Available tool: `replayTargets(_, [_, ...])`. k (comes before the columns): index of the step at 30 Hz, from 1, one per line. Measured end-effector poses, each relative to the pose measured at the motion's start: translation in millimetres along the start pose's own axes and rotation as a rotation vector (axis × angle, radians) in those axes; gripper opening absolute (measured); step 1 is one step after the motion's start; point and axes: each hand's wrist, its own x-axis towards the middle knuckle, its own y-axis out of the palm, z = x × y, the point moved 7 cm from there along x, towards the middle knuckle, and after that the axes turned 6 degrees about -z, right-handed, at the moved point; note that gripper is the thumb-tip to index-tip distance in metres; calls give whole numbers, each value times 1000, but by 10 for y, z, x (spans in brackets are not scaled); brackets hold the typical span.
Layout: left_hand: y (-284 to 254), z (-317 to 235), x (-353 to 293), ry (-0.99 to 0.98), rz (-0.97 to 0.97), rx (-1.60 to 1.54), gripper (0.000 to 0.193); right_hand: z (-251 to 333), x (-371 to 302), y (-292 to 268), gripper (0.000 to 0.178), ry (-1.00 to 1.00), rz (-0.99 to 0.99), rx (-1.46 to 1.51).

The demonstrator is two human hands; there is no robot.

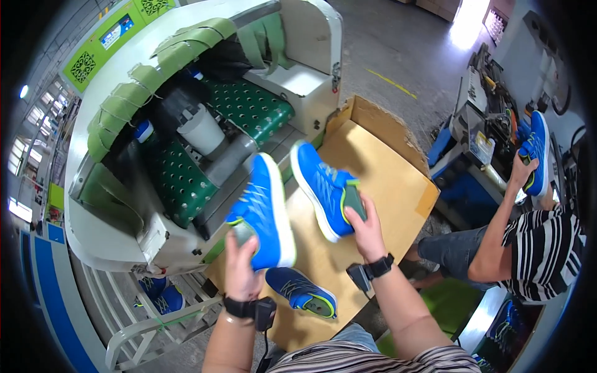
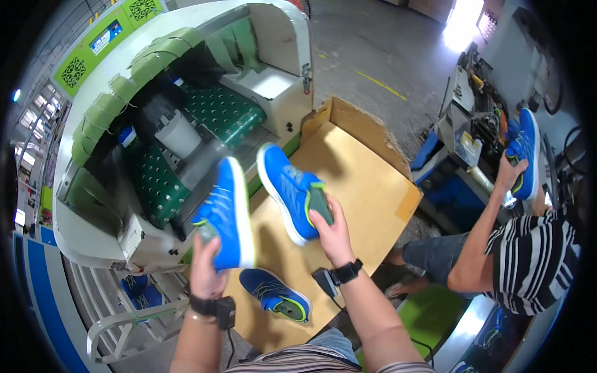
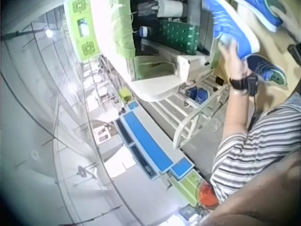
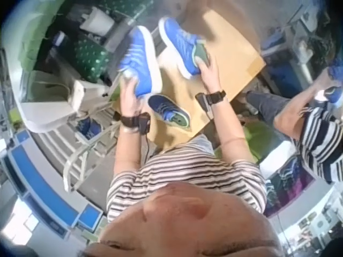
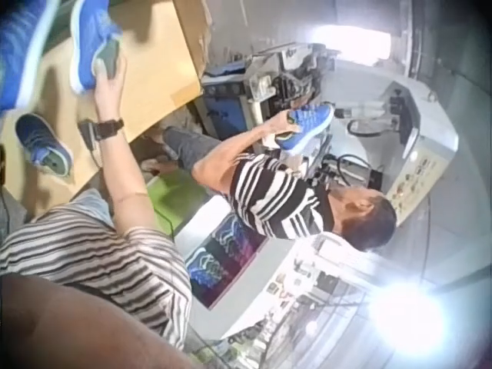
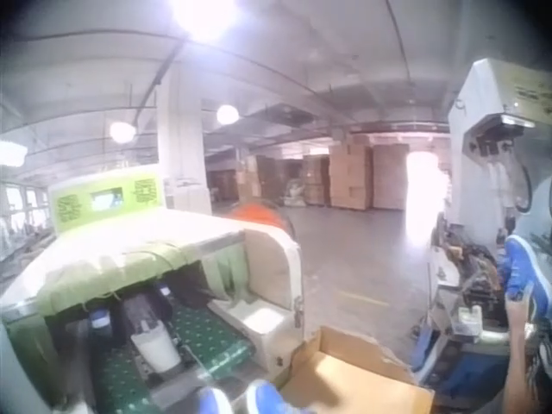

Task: Picking up shoes from a table and placing them onto a conveyor belt system in a factory environment.

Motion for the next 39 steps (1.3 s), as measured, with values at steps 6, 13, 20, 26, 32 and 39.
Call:
replayTargets(6, [31,-1265,299,816,-411,694,76,1325,928,1613,54,-708,61,-427])
replayTargets(13, [-467,-1565,1118,709,-512,935,87,1065,1070,2555,64,-696,119,-682])
replayTargets(20, [-1124,404,-192,511,50,1342,87,-1026,-520,-32,66,-252,400,-1186])
replayTargets(26, [-2330,1521,-902,104,467,1922,126,-1011,-2505,-1713,62,-57,143,-1396])
replayTargets(32, [-2195,1629,-885,47,532,1958,143,-2246,-4256,-2658,51,863,283,-1368])
replayTargets(39, [-2273,1728,-845,120,541,1991,142,-2410,-5525,-2028,45,893,86,-1039])
